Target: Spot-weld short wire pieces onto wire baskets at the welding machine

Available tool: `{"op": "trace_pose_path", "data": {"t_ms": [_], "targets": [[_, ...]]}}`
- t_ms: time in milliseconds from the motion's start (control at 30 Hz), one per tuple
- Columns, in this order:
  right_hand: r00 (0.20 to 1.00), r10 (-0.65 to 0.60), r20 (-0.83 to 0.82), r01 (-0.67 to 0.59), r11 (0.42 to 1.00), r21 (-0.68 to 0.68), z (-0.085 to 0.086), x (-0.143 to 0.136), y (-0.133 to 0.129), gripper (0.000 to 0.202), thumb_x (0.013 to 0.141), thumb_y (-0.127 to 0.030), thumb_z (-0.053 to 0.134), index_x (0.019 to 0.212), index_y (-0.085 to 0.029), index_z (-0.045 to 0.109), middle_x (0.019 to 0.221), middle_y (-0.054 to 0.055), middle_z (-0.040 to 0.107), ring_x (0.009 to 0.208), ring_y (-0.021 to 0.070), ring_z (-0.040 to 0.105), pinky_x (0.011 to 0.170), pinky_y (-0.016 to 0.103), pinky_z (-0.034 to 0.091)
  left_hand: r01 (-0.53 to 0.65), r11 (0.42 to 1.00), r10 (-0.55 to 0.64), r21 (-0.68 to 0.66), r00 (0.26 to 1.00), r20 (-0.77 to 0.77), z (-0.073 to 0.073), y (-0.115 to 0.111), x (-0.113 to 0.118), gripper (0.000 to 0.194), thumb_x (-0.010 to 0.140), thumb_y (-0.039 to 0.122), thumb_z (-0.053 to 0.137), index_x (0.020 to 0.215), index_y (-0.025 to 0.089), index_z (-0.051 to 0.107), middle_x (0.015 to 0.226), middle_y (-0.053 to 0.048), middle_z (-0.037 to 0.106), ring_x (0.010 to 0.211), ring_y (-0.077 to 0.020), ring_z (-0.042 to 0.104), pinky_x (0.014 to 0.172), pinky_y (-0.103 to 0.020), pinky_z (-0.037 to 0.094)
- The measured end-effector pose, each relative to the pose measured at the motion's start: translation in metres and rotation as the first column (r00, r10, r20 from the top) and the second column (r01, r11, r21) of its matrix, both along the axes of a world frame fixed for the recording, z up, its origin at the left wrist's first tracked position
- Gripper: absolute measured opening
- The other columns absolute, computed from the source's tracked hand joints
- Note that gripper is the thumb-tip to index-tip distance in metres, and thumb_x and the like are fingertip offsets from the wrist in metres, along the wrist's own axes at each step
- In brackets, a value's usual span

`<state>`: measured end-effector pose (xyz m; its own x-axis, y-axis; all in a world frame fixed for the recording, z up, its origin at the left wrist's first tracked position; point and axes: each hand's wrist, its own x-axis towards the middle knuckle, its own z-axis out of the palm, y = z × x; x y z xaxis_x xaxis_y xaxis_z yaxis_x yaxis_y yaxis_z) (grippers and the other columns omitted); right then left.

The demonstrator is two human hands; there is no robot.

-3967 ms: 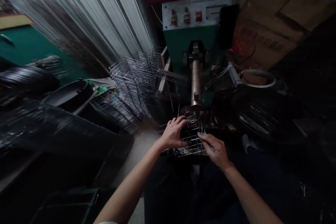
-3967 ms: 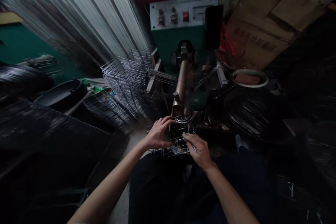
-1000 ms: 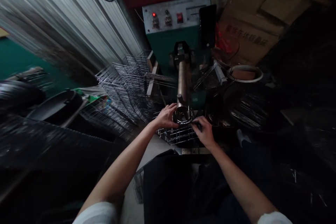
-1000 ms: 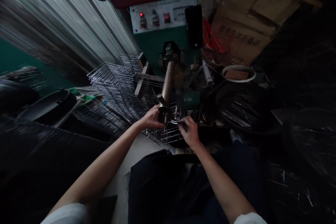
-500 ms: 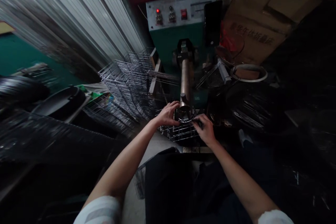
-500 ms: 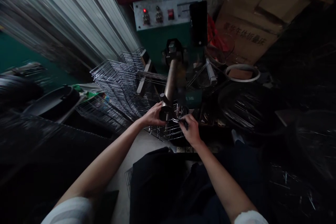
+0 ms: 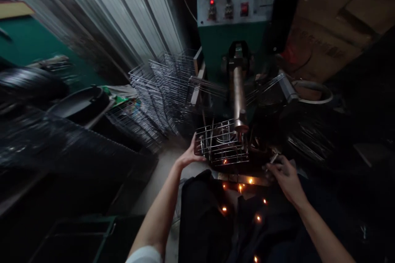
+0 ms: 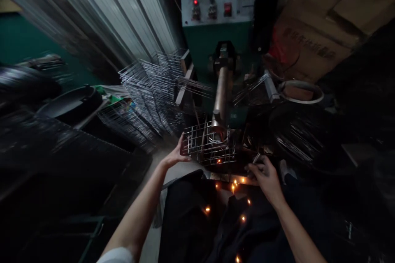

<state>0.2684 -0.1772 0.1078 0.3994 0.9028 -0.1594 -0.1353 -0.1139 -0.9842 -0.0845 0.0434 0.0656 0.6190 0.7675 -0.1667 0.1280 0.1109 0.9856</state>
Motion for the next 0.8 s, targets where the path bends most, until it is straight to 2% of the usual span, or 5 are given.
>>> {"op": "trace_pose_path", "data": {"t_ms": [100,333,467,567,800], "targets": [[1.0,-0.002,-0.008,0.002,1.0,-0.02,0.011,-0.012,-0.003,0.044,0.076,-0.049,0.084,0.091,-0.02,0.054,0.074,0.004,0.071,0.05,0.0125,0.059,0.044,0.02,0.044,-0.027,0.997,0.039,-0.073,0.986,0.162,-0.009,-0.002,0.011,0.135,0.055,0.024,0.091,0.155,0.046,0.003,0.162,-0.012,0.021,0.143,-0.0381,0.038,0.109,-0.056,0.043],[0.964,0.264,-0.013,-0.265,0.964,-0.022,0.063,-0.045,-0.008,0.034,0.085,-0.045,0.076,0.098,-0.018,0.06,0.068,0.001,0.067,0.04,0.0104,0.055,0.037,0.02,0.042,-0.199,0.978,0.182,0.062,0.96,0.213,0.018,-0.028,0.006,0.116,0.05,0.024,0.093,0.147,0.035,0.03,0.146,-0.01,0.04,0.136,-0.0339,0.045,0.107,-0.051,0.047],[0.811,0.584,0.011,-0.584,0.809,0.064,0.103,-0.052,-0.017,0.036,0.09,-0.046,0.07,0.114,-0.018,0.067,0.094,0.01,0.073,0.073,0.0207,0.072,0.064,0.03,0.059,-0.209,0.958,0.171,0.194,0.966,0.196,0.031,-0.082,0.018,0.116,0.051,0.026,0.093,0.148,0.032,0.029,0.146,-0.012,0.044,0.139,-0.0334,0.042,0.112,-0.049,0.042],[0.719,0.641,0.268,-0.674,0.738,0.044,0.123,-0.057,-0.016,0.027,0.094,-0.04,0.066,0.114,-0.022,0.071,0.107,0.008,0.072,0.097,0.0236,0.07,0.084,0.034,0.057,-0.2,0.958,0.155,0.208,0.965,0.213,0.034,-0.116,0.046,0.108,0.053,0.026,0.091,0.142,0.035,0.031,0.147,-0.011,0.042,0.141,-0.0336,0.04,0.101,-0.044,0.052],[0.354,0.344,0.87,-0.67,0.742,-0.021,0.09,-0.048,0.003,0.017,0.099,-0.018,0.056,0.108,-0.02,0.069,0.097,0.007,0.071,0.091,0.0223,0.065,0.081,0.035,0.055,-0.159,0.887,0.146,0.434,0.987,0.063,0.034,-0.137,0.111,0.079,0.052,0.029,0.091,0.121,0.026,0.051,0.145,-0.011,0.044,0.133,-0.0324,0.05,0.098,-0.043,0.053]]}}
